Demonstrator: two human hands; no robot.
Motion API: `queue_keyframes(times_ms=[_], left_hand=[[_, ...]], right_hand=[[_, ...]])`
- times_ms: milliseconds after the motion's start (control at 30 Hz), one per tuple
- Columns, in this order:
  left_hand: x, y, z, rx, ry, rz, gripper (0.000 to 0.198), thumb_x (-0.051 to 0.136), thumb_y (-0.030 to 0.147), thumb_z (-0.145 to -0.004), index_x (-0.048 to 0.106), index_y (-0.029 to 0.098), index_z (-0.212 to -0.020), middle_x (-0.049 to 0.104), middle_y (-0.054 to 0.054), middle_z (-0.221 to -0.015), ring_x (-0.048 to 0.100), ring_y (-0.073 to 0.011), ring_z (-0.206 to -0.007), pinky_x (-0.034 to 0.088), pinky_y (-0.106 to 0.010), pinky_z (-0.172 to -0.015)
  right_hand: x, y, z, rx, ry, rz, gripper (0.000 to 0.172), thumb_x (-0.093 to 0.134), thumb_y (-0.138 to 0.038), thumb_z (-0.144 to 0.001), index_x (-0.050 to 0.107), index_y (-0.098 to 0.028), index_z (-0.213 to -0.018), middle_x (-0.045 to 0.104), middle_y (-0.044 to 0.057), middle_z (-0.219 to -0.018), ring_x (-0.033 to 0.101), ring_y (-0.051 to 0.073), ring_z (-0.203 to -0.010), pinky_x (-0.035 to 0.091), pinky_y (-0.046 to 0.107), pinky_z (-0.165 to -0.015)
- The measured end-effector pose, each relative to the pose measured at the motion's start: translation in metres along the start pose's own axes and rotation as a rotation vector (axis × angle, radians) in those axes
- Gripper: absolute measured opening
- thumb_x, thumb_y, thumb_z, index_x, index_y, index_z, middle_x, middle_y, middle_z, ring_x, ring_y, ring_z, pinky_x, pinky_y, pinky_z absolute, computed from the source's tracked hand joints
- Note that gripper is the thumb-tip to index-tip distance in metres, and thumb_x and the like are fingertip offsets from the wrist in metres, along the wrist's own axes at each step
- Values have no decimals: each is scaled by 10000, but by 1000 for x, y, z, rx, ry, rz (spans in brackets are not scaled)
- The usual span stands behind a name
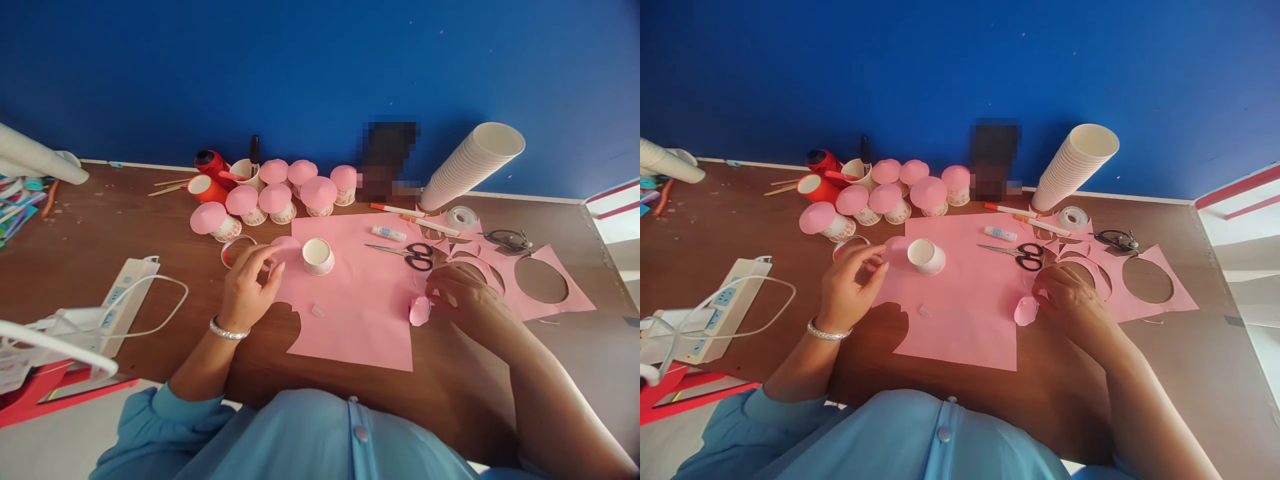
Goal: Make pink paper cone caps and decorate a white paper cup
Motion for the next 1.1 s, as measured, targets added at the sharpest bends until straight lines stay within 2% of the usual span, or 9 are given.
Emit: queue_keyframes(times_ms=[167, 300, 467, 533, 633, 733, 867, 967, 1100], left_hand=[[-2, -2, -6, -22, 0, 80, 224, 641, 173, -949, 685, 196, -1168, 728, -62, -1062, 699, -139, -826, 605, -284, -770], [-7, 6, 1, -194, -7, 311, 110, 687, 237, -939, 728, 206, -1036, 738, -41, -966, 685, -128, -790, 578, -255, -721], [58, 48, 41, -669, -613, 1024, 428, 656, 584, -937, 728, 162, -949, 710, -48, -741, 558, -86, -493, 361, -193, -406], [71, 61, 47, -788, -669, 1255, 555, 636, 697, -898, 691, 149, -829, 596, 0, -559, 455, -61, -414, 319, -186, -392], [77, 50, 46, -973, -532, 1379, 489, 855, 574, -758, 608, 154, -721, 492, 60, -551, 431, -33, -417, 293, -158, -397], [73, 37, 41, -1004, -458, 1379, 441, 927, 472, -704, 630, 150, -755, 513, 65, -580, 425, -16, -435, 283, -136, -412], [65, 27, 28, -897, -430, 1339, 381, 882, 482, -770, 692, 155, -815, 571, 39, -583, 479, -40, -475, 334, -140, -429], [66, 17, 23, -866, -438, 1250, 400, 884, 504, -759, 698, 152, -799, 585, 33, -562, 466, -40, -456, 336, -142, -417], [64, -4, 13, -847, -359, 1102, 388, 919, 460, -719, 694, 162, -823, 594, 43, -566, 475, -42, -423, 305, -142, -377]], right_hand=[[-14, 6, -9, 202, 101, -150, 83, 612, -230, -862, 686, -246, -827, 731, 49, -832, 667, 216, -676, 540, 358, -622], [-29, -13, -13, 310, 433, -466, 44, 665, -200, -846, 659, -234, -873, 727, 20, -838, 687, 178, -661, 565, 313, -600], [-48, -106, -21, -219, 673, -406, 271, 649, -37, -851, 642, -246, -1023, 720, 25, -872, 711, 184, -803, 593, 312, -677], [-40, -139, -23, -454, 598, -313, 278, 638, -31, -873, 650, -220, -1077, 727, 53, -905, 705, 176, -783, 601, 302, -659], [-24, -162, -24, -641, 521, -278, 264, 626, -56, -911, 667, -210, -1121, 734, 76, -942, 701, 185, -793, 609, 316, -671], [-8, -139, -46, -338, 413, -552, 294, 609, -110, -964, 642, -242, -1225, 748, 75, -1041, 706, 163, -793, 614, 310, -692], [48, -116, -67, 182, -28, -1186, 254, 643, -410, -991, 714, -190, -1099, 725, 50, -884, 661, 140, -693, 578, 278, -613], [72, -120, -68, 324, -216, -1390, 314, 807, -486, -845, 744, -178, -844, 672, 7, -716, 593, 119, -641, 512, 259, -603], [83, -115, -78, 418, -202, -1431, 319, 864, -470, -771, 728, -182, -752, 667, -6, -663, 555, 106, -593, 455, 259, -584]])
Point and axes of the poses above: each hand's wrist, its own z-axis away from the middle knuckle, its own x-axis out of the palm, y = z × x, the point moved 9 cm from there along -z, towards the middle knuckle
